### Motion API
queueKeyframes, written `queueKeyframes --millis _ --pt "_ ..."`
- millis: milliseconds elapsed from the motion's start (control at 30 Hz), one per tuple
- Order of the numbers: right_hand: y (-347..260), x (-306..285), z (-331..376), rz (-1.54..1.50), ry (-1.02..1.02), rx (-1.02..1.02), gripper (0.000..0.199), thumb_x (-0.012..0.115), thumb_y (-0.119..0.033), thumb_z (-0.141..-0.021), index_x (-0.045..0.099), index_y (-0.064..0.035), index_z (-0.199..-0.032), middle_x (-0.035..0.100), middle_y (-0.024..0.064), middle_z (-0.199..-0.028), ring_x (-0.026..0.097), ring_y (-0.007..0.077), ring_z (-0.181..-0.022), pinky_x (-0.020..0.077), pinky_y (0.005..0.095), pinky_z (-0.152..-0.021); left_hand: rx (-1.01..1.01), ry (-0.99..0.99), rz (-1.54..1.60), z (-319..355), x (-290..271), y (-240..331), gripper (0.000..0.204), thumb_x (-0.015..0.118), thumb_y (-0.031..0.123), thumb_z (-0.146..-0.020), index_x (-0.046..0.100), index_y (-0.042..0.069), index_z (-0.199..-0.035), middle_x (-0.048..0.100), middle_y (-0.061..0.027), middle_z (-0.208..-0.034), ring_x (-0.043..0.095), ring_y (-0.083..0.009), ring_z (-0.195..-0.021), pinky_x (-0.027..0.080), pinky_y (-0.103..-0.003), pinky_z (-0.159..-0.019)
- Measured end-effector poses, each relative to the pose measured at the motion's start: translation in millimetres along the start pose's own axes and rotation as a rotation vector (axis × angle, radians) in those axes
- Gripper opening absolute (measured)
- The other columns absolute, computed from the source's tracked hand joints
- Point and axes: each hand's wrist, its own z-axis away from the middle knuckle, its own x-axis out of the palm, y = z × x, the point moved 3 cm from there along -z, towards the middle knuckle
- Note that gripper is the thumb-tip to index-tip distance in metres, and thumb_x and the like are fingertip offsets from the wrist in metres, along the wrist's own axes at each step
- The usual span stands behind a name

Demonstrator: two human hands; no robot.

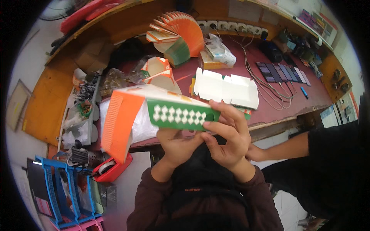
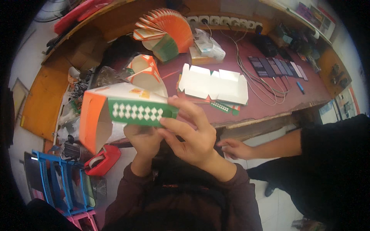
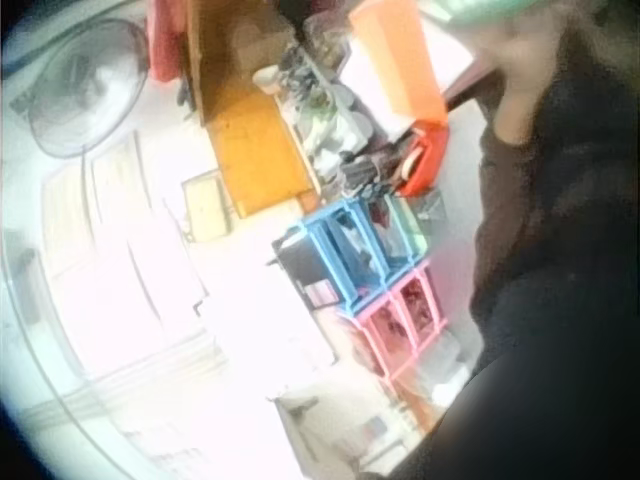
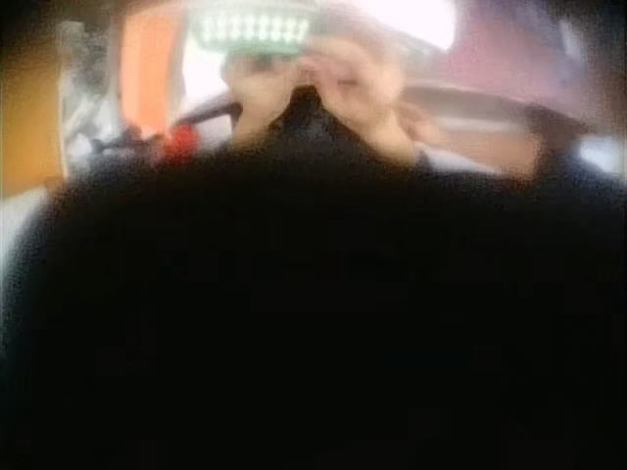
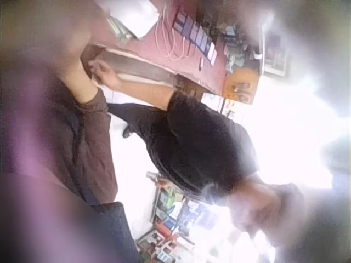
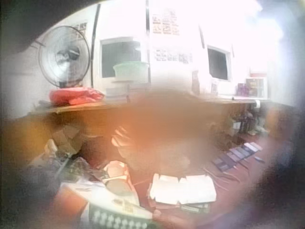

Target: The person assembles small paper takeout boxes by folding flat sheets and tucking flaps into slots. They handle multiple boxes one at a time, folding and locking the sides to form the container shape. A second person briefly appears in the background but does not assist with the assembly.

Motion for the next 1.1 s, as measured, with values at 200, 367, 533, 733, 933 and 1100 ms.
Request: queueKeyframes --millis 200,367,533,733,933,1100 --pt "-24.3 -4.4 9.0 0.083 -0.055 0.043 0.021 0.074 -0.015 -0.077 0.061 -0.0010 -0.087 0.062 0.0210 -0.110 0.064 0.0261 -0.096 0.0505 0.0290 -0.079 0.013 0.000 -0.096 17.0 -4.1 18.5 0.022 0.074 0.005 -0.075 0.065 0.000 -0.096 0.066 -0.0043 -0.092 0.062 -0.0109 -0.081 0.051 -0.025 -0.071" --pt "-21.2 -17.1 21.7 -0.039 0.032 0.115 0.018 0.073 -0.012 -0.077 0.061 -0.0011 -0.084 0.064 0.0191 -0.106 0.065 0.0274 -0.092 0.0524 0.0310 -0.075 0.066 -0.108 -0.156 22.4 7.8 15.9 0.019 0.072 0.007 -0.076 0.066 0.001 -0.093 0.066 -0.0039 -0.084 0.063 -0.0117 -0.071 0.049 -0.026 -0.061" --pt "-17.2 -22.0 37.5 -0.159 0.158 0.213 0.017 0.071 -0.015 -0.080 0.062 -0.0005 -0.083 0.064 0.0214 -0.106 0.065 0.0280 -0.090 0.0514 0.0325 -0.078 0.125 -0.297 -0.125 20.4 12.9 8.2 0.017 0.068 0.008 -0.079 0.065 0.001 -0.094 0.066 -0.0067 -0.084 0.064 -0.0151 -0.073 0.049 -0.026 -0.061" --pt "-5.7 -16.2 39.5 0.014 0.174 -0.032 0.018 0.073 -0.009 -0.077 0.062 -0.0013 -0.088 0.061 0.0230 -0.108 0.066 0.0290 -0.092 0.0570 0.0330 -0.072 0.021 -0.221 0.051 25.9 21.4 -10.4 0.017 0.063 0.001 -0.083 0.061 0.000 -0.100 0.064 -0.0070 -0.095 0.062 -0.0135 -0.083 0.049 -0.027 -0.069" --pt "13.0 -19.7 38.9 -0.172 0.099 0.048 0.022 0.070 -0.001 -0.077 0.059 -0.0025 -0.097 0.054 0.0274 -0.117 0.064 0.0349 -0.098 0.0554 0.0371 -0.079 -0.056 -0.196 0.057 33.4 29.8 -30.7 0.018 0.062 -0.002 -0.083 0.059 -0.001 -0.100 0.061 -0.0068 -0.096 0.058 -0.0121 -0.084 0.046 -0.026 -0.071" --pt "18.4 -23.1 43.2 -0.090 0.137 0.025 0.019 0.069 0.002 -0.075 0.062 -0.0030 -0.092 0.053 0.0265 -0.118 0.060 0.0386 -0.104 0.0528 0.0389 -0.084 -0.051 -0.231 0.263 33.7 31.5 -39.7 0.029 0.060 -0.008 -0.081 0.055 -0.003 -0.109 0.059 -0.0096 -0.109 0.058 -0.0153 -0.101 0.048 -0.029 -0.085"
